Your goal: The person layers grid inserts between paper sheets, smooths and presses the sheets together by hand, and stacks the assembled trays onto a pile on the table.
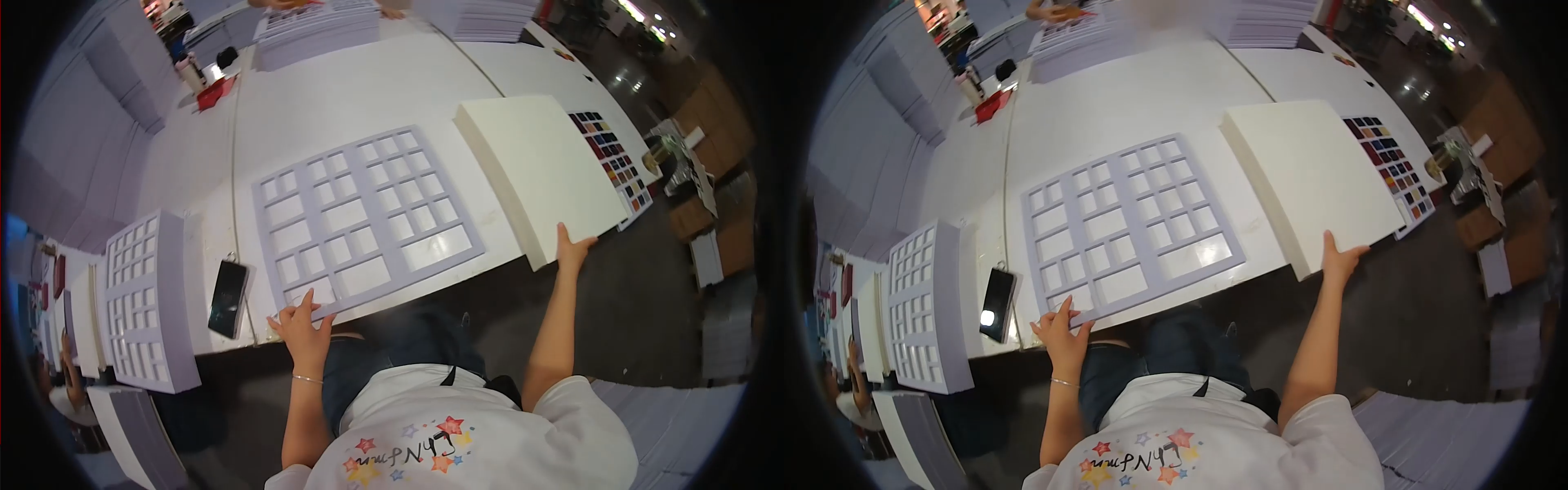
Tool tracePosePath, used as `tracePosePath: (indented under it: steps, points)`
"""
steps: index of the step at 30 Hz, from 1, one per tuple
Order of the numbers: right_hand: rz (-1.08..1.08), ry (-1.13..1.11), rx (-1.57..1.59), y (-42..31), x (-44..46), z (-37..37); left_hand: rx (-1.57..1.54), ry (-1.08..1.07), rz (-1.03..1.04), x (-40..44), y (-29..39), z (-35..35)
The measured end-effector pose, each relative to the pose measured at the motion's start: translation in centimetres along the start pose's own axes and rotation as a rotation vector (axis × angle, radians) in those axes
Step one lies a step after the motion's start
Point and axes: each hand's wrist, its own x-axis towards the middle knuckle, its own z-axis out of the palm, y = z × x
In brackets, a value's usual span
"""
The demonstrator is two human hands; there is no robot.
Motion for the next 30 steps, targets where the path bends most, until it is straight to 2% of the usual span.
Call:
tracePosePath:
  steps: [1, 3, 5, 6, 7, 10, 12, 14, 16, 17, 18, 19, 22, 23, 24, 27, 30]
  points:
    - [0.041, 0.078, -0.106, 0.5, 0.6, 0.5, -0.007, 0.010, -0.012, 0.1, -0.1, -0.3]
    - [0.063, 0.087, -0.003, 1.8, 1.9, 1.3, -0.016, 0.039, -0.014, 0.3, -0.6, -0.5]
    - [0.113, 0.044, -0.136, 1.4, 2.4, 1.1, -0.031, 0.050, 0.010, 0.4, -1.0, -0.8]
    - [0.164, 0.019, -0.242, 0.6, 2.4, 0.3, -0.045, -0.023, 0.001, 0.2, -1.2, -1.1]
    - [0.176, -0.061, -0.288, -0.3, 2.5, -0.5, -0.054, 0.046, 0.021, 0.1, -1.0, -1.2]
    - [-0.016, 0.069, -0.461, -1.6, 1.5, -0.2, -0.020, 0.145, 0.029, -0.6, -1.7, -1.6]
    - [-0.096, 0.107, -0.471, -2.5, 1.0, -0.4, -0.093, 0.318, 0.021, -0.8, -2.8, -1.8]
    - [-0.177, 0.147, -0.479, -3.2, 0.8, -1.1, -0.053, 0.330, -0.028, -1.3, -3.8, -1.9]
    - [-0.423, 0.162, 0.117, -4.2, 0.6, -1.8, -0.116, 0.349, -0.064, -1.9, -4.6, -2.0]
    - [-0.568, 0.243, 0.208, -4.3, 0.8, -1.6, -0.107, 0.357, -0.086, -2.2, -5.0, -1.9]
    - [-0.498, 0.236, 0.440, -4.0, 1.6, -1.6, -0.223, 0.320, -0.149, -2.3, -5.4, -1.8]
    - [-0.305, 0.143, 0.808, -5.6, -0.1, -2.2, -0.341, 0.282, -0.212, -2.4, -5.5, -1.8]
    - [-0.025, -0.070, 0.916, -7.2, -2.8, -3.4, -0.388, 0.302, -0.217, -2.4, -6.0, -1.9]
    - [0.101, -0.107, 0.848, -9.7, -5.5, -3.5, -0.376, 0.298, -0.218, -2.3, -6.1, -1.8]
    - [0.103, -0.144, 0.839, -9.4, -5.5, -2.7, -0.363, 0.288, -0.223, -2.4, -6.1, -1.8]
    - [0.049, -0.488, 1.019, -7.4, -4.4, 0.1, -0.341, 0.272, -0.220, -2.3, -6.1, -1.8]
    - [-0.124, -0.839, 0.999, -8.8, -6.3, 2.9, -0.357, 0.286, -0.240, -2.4, -6.2, -1.8]
